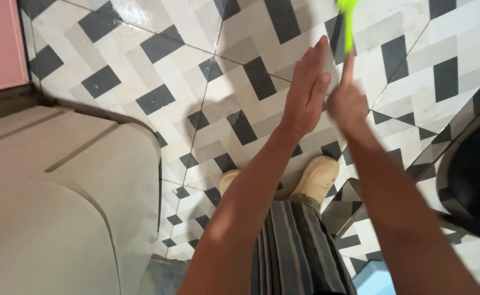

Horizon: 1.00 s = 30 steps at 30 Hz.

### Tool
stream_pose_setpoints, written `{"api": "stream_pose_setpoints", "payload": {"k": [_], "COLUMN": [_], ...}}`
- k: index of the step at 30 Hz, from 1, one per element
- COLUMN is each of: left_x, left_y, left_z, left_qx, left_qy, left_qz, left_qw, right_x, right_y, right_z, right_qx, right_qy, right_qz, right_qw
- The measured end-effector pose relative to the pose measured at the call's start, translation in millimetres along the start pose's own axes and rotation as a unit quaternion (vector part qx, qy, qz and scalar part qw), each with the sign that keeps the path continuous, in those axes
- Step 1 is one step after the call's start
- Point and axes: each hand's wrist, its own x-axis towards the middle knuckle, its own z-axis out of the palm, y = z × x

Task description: The person scrubs a tiled bathroom floor using a green brush and water from a purple cup. They repeatedly pour water and scrub different sections of the floor, then rinse the brush in a black bucket and pour water into a blue basin.

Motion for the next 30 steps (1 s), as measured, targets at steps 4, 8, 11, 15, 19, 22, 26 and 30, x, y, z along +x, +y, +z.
{"api": "stream_pose_setpoints", "payload": {"k": [4, 8, 11, 15, 19, 22, 26, 30], "left_x": [-3.6, -4.5, -10.1, -10.1, 0.5, 6.7, 8.7, -2.0], "left_y": [-2.3, -3.5, -3.1, -1.1, 11.3, 15.9, 22.7, 14.6], "left_z": [22.3, 38.1, 48.4, 58.6, 72.1, 84.4, 98.6, 108.0], "left_qx": [-0.013, -0.003, -0.013, -0.001, -0.001, -0.013, -0.003, -0.018], "left_qy": [-0.009, -0.024, -0.048, -0.073, -0.077, -0.065, -0.083, -0.11], "left_qz": [0.049, 0.039, 0.021, 0.02, 0.027, 0.072, 0.043, 0.045], "left_qw": [0.999, 0.999, 0.999, 0.997, 0.997, 0.995, 0.996, 0.993], "right_x": [-71.7, -20.3, 45.1, 79.6, -30.6, -88.6, -50.3, 46.3], "right_y": [31.8, 60.9, 56.7, 73.5, 79.6, 123.2, 135.7, 146.6], "right_z": [43.8, 50.0, -10.1, -41.6, -16.4, 35.9, 11.7, -44.4], "right_qx": [0.054, 0.014, 0.061, 0.053, 0.049, -0.011, 0.015, 0.021], "right_qy": [-0.054, 0.047, 0.012, 0.057, -0.013, 0.031, -0.01, -0.018], "right_qz": [0.03, -0.05, 0.059, 0.035, 0.067, -0.003, 0.046, 0.126], "right_qw": [0.997, 0.998, 0.996, 0.996, 0.996, 0.999, 0.999, 0.992]}}
